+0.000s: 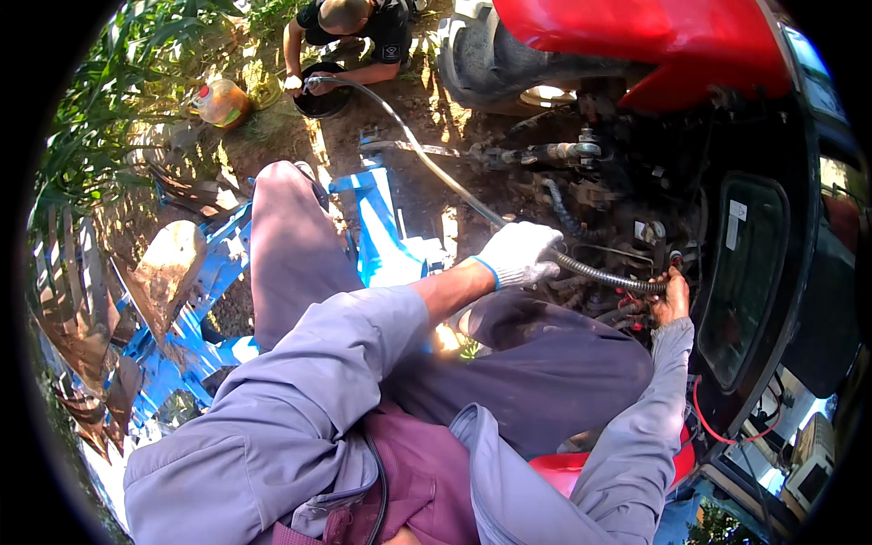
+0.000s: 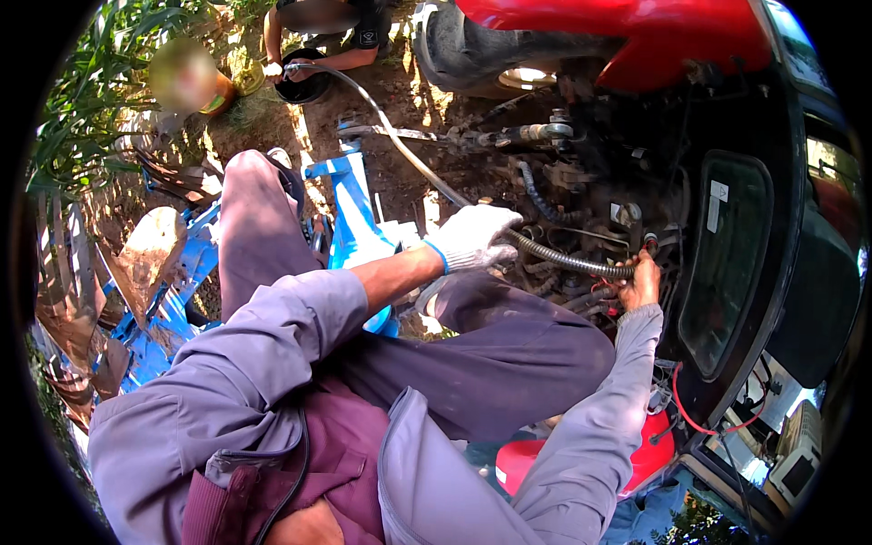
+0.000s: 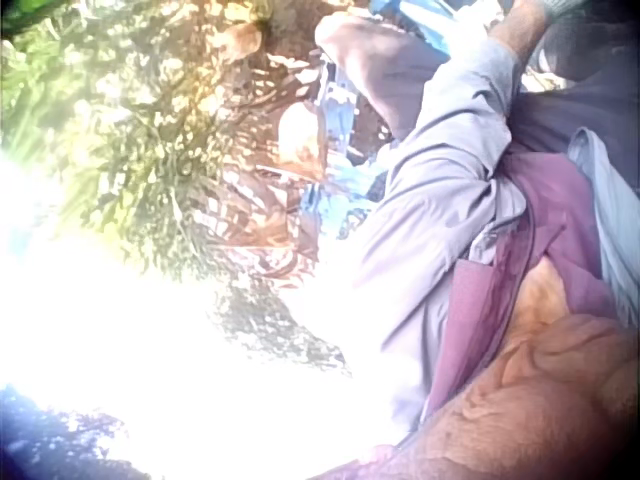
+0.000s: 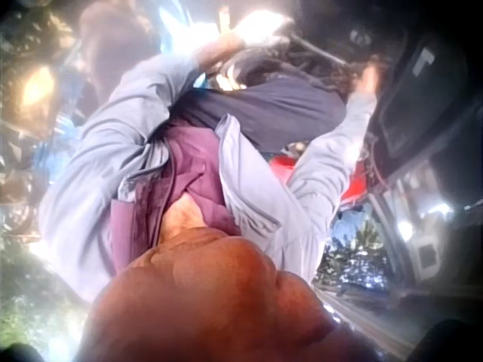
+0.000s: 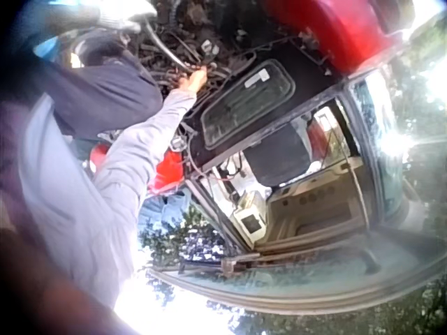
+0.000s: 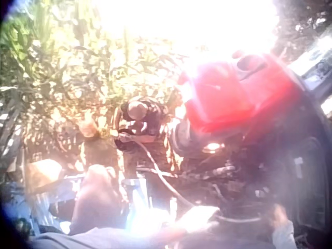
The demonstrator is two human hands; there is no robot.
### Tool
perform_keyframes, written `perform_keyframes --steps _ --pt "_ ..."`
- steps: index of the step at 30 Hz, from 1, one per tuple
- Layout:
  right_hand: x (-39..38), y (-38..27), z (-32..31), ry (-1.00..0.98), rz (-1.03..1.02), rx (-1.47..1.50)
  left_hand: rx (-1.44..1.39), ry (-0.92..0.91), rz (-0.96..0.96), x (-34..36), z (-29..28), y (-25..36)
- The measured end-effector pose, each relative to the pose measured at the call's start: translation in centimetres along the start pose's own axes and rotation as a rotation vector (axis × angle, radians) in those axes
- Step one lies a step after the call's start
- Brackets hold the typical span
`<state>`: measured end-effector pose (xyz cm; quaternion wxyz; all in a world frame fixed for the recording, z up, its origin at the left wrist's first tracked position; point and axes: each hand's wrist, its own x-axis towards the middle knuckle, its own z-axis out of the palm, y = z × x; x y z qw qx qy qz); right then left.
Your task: The person sits on a red tractor in a field and uses a flexible hose to flush a specific component within the engine bay. The camera wearer manipulates the hose with both hands, directing it into the machinery.
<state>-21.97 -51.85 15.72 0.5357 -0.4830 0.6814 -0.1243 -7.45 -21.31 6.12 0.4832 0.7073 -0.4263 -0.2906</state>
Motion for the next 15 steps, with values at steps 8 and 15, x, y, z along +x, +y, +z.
perform_keyframes --steps 8,15 --pt "0.4 0.2 0.5 -0.062 0.029 0.077 0.184 -0.212 0.078 2.7 4.1 -0.1" --pt "-0.5 1.1 -0.2 -0.061 0.017 0.042 0.193 -0.286 0.053 2.3 3.8 0.3"
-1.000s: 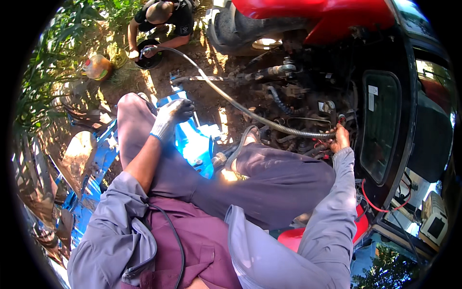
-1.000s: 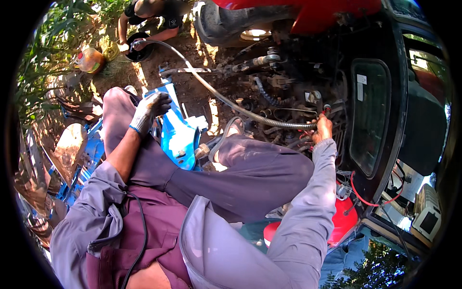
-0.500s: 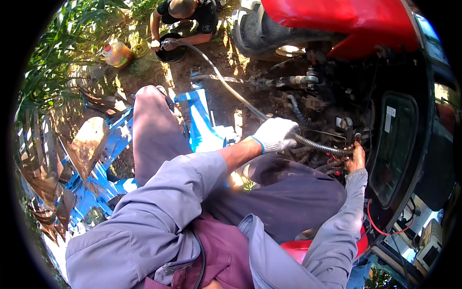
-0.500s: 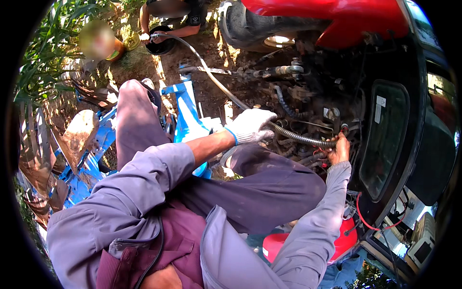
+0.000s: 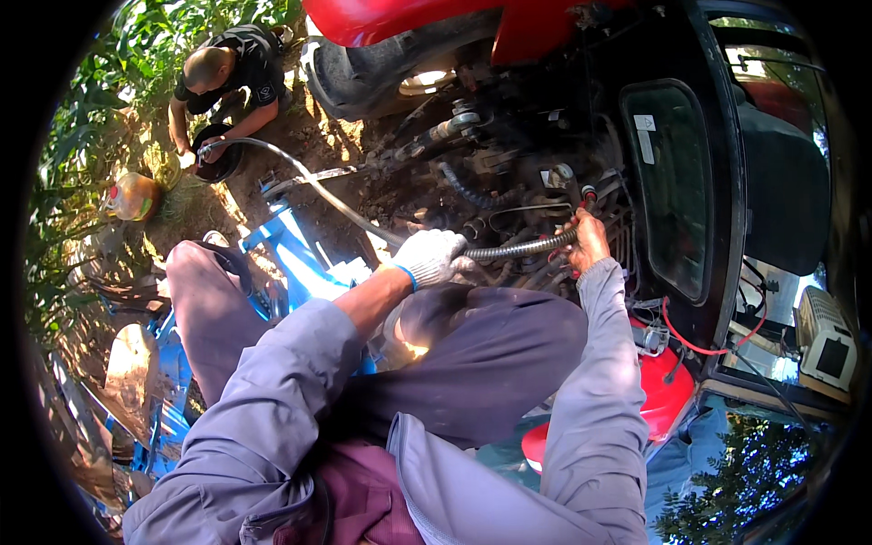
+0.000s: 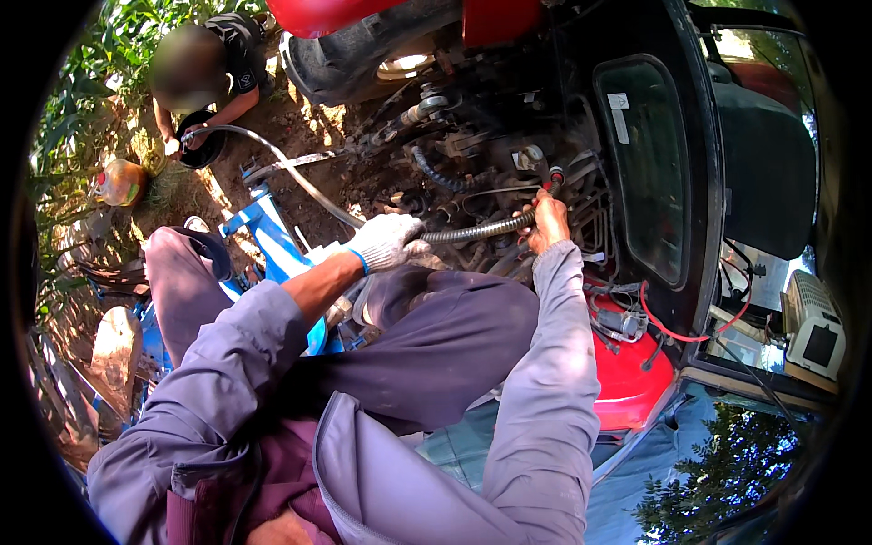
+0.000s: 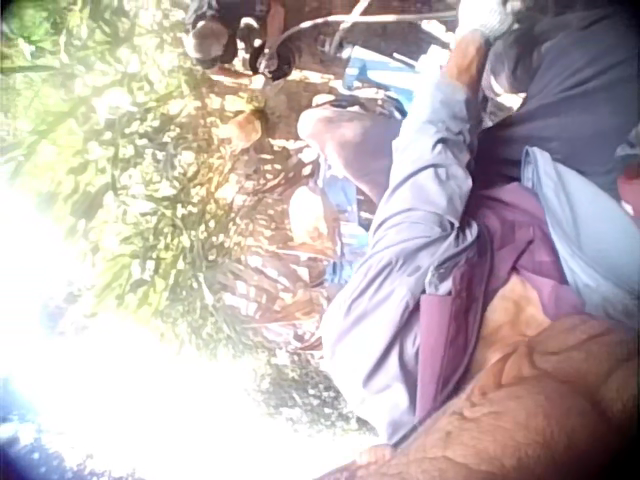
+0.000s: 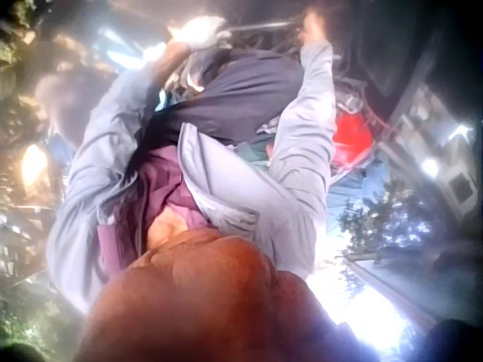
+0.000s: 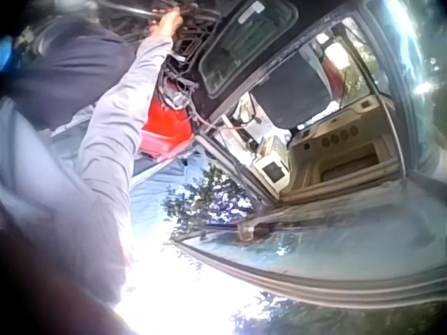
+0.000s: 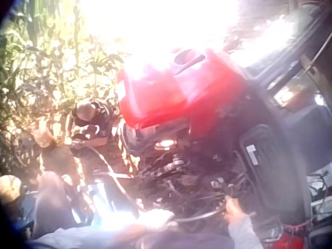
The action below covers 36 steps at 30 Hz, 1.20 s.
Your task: The person sits on a red tractor in a field and uses a flexible hose to flush a specific component within the engine bay. The camera wearer manipulates the hose with both hands, directing it into the machinery.
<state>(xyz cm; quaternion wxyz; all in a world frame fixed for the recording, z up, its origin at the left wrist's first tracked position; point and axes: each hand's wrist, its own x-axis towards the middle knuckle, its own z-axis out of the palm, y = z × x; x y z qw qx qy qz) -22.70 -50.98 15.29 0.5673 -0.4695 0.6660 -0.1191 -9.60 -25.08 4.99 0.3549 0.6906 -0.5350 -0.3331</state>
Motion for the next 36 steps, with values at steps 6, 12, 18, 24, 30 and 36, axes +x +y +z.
perform_keyframes --steps 6,12,18,24,30,36 --pt "-1.1 -0.1 1.0 0.006 0.026 0.038 -0.159 -0.029 -0.096 -2.2 -1.3 0.5" --pt "-1.7 -0.4 1.8 0.024 -0.012 0.041 -0.158 -0.041 -0.187 -3.1 -3.3 2.1" --pt "-1.1 -0.6 1.6 0.015 -0.061 0.039 -0.184 -0.032 -0.168 -3.3 -4.3 1.5" --pt "-0.8 -0.4 2.1 0.043 -0.091 0.038 -0.276 0.058 -0.197 -4.9 -3.1 1.3" --pt "0.0 0.1 1.1 0.044 -0.083 0.033 -0.235 0.065 -0.153 -5.1 -3.0 1.9" --pt "0.1 0.2 1.4 0.053 -0.069 0.005 -0.216 0.031 -0.167 -5.4 -3.8 2.4"
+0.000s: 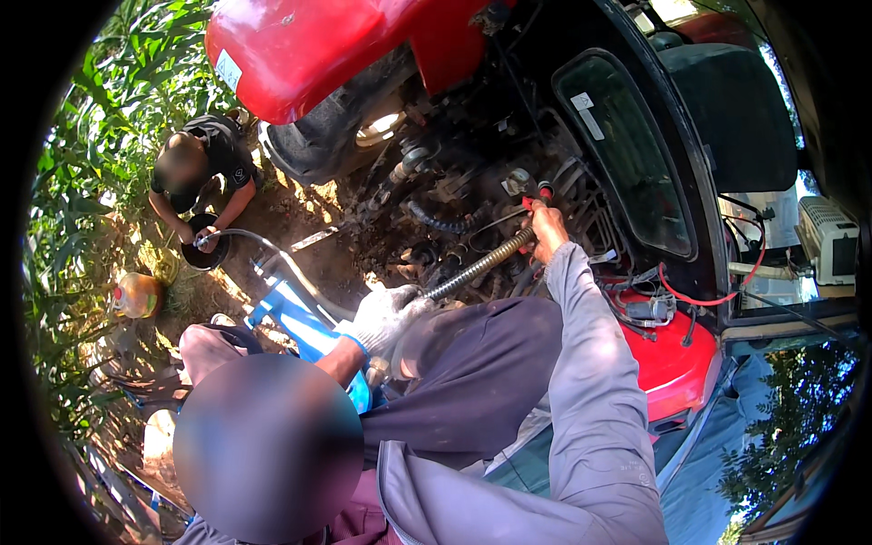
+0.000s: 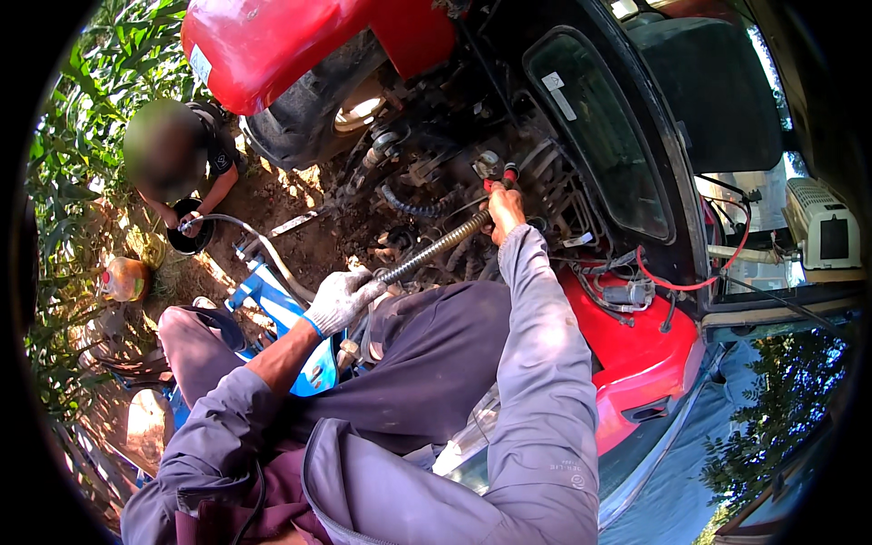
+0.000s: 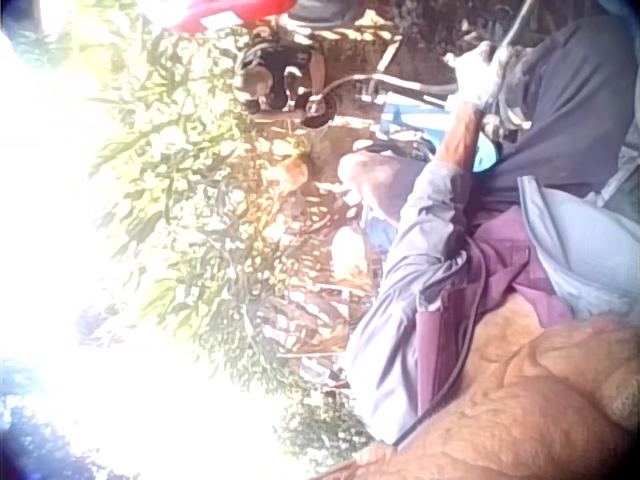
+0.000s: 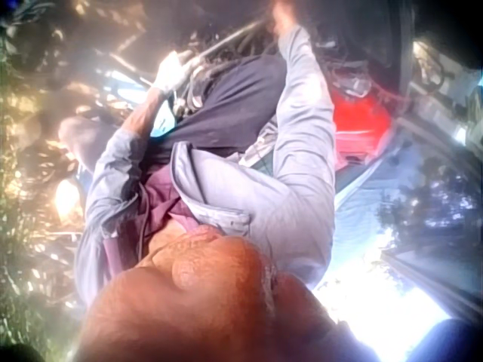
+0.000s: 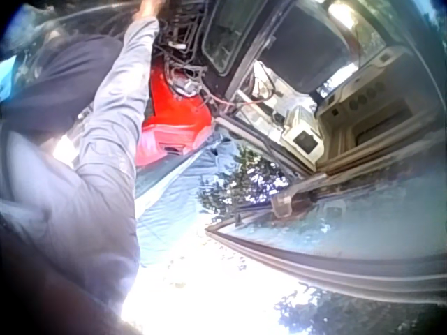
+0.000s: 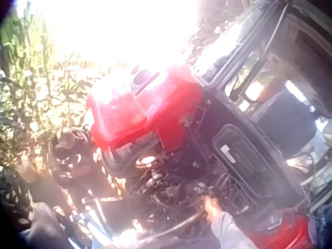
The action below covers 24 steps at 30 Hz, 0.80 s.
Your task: The person sits on a red tractor in a field and uses a flexible hose to flush a specific component within the engine bay. The camera wearer manipulates the hose with both hands, directing it into the machinery.
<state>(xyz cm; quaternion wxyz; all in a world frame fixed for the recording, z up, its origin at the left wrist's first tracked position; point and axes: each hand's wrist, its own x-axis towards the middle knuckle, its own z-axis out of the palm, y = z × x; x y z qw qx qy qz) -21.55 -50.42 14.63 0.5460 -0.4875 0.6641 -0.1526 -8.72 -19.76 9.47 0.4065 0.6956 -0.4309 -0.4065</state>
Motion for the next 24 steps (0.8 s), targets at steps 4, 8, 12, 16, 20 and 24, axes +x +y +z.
perform_keyframes --steps 4,8,12,16,20,24 --pt "-0.3 0.1 -0.1 0.025 -0.005 -0.046 0.055 -0.147 -0.140 -0.1 0.0 0.5" --pt "0.2 0.7 -0.7 -0.007 0.006 -0.073 0.090 -0.141 -0.085 -0.1 0.2 0.2" --pt "-0.4 0.9 -0.7 0.046 0.010 -0.058 0.129 -0.148 -0.074 0.2 0.1 -0.1" --pt "-0.2 1.0 -1.0 0.002 0.042 -0.062 0.109 -0.141 -0.047 0.0 0.7 -1.0" --pt "-0.4 1.0 -1.2 -0.016 0.030 -0.073 0.136 -0.160 -0.079 -0.2 0.9 -1.0" --pt "-1.4 0.8 -0.8 -0.013 0.009 -0.091 -0.019 -0.105 -0.076 -0.5 0.2 -1.3"
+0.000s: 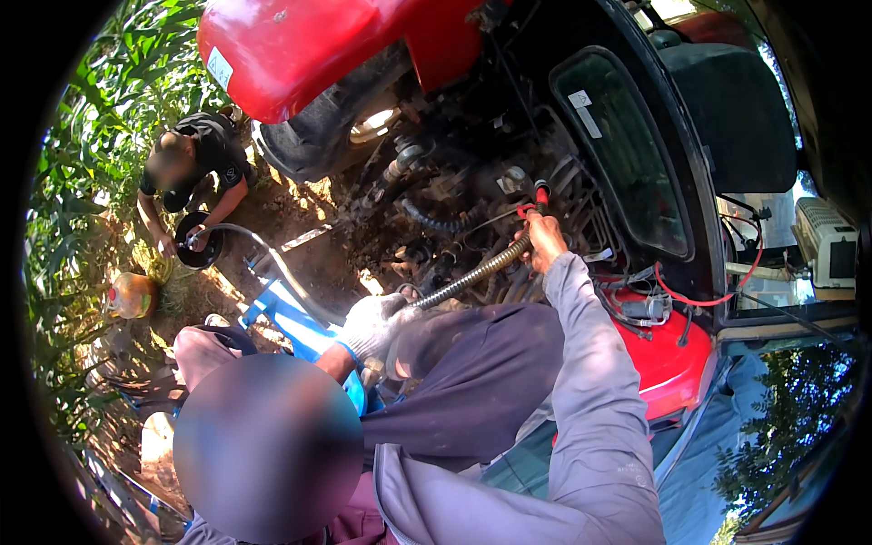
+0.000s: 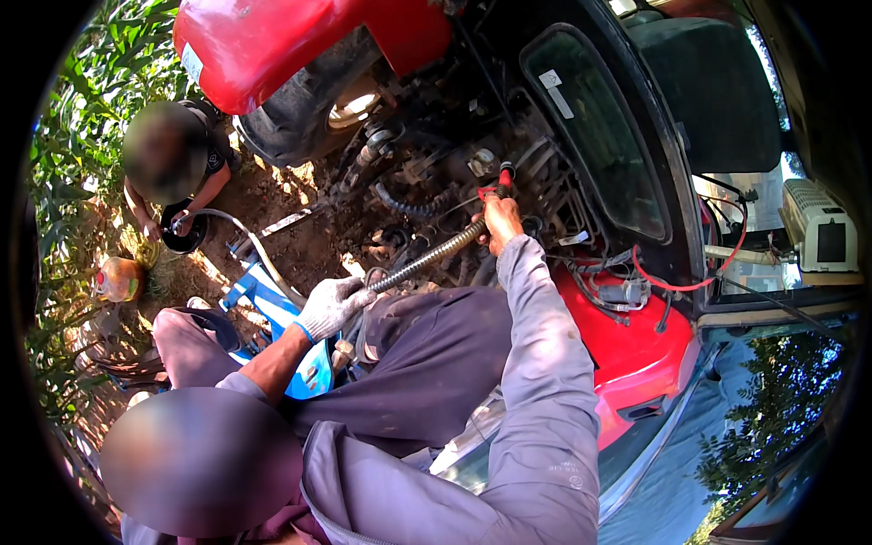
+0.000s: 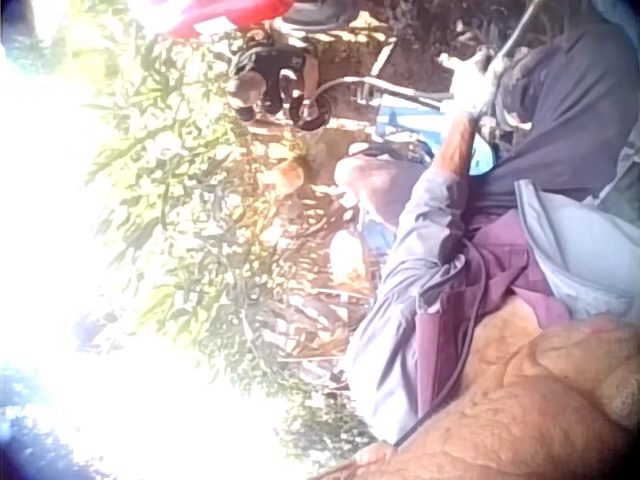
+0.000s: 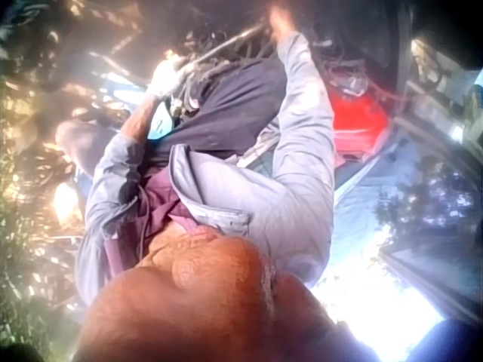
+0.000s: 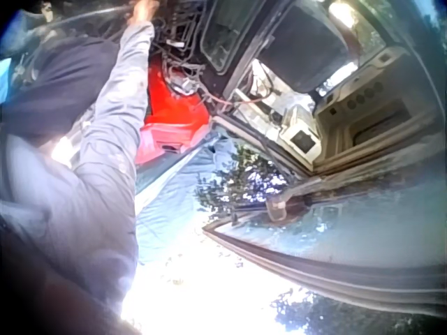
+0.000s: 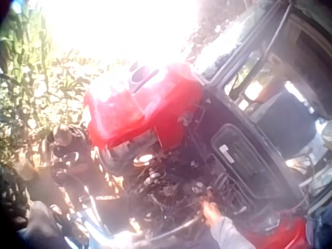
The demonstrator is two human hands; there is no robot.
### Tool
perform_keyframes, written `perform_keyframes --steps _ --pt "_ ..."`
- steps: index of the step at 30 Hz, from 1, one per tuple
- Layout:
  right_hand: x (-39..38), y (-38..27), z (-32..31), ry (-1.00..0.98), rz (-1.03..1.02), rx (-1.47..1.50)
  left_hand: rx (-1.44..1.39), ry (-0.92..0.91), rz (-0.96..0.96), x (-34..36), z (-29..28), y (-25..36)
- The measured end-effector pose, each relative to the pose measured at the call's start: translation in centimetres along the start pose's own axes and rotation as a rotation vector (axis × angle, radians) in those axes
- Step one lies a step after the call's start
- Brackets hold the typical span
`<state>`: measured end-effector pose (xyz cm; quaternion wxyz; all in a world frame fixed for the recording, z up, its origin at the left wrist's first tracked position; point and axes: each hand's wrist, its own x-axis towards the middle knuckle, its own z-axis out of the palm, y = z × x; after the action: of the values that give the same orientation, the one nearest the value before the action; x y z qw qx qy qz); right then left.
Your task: The person sits on a red tractor in a field and uses a flexible hose to flush a specific component within the engine bay. The camera wearer manipulates the hose with both hands, directing it into the machinery.
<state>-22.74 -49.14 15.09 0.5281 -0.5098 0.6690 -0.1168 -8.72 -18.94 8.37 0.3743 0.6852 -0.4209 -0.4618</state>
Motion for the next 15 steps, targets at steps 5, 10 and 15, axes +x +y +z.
perform_keyframes --steps 5,10,15 --pt "-1.0 -0.7 0.3 -0.002 0.018 0.022 -0.052 -0.008 -0.017 0.3 -0.3 -0.9" --pt "-2.0 -1.2 0.8 -0.007 0.009 0.003 -0.105 0.003 -0.060 0.1 0.0 -1.5" --pt "-1.3 -0.5 0.2 -0.080 0.053 0.014 -0.041 -0.003 -0.044 -0.1 -0.2 -1.5"
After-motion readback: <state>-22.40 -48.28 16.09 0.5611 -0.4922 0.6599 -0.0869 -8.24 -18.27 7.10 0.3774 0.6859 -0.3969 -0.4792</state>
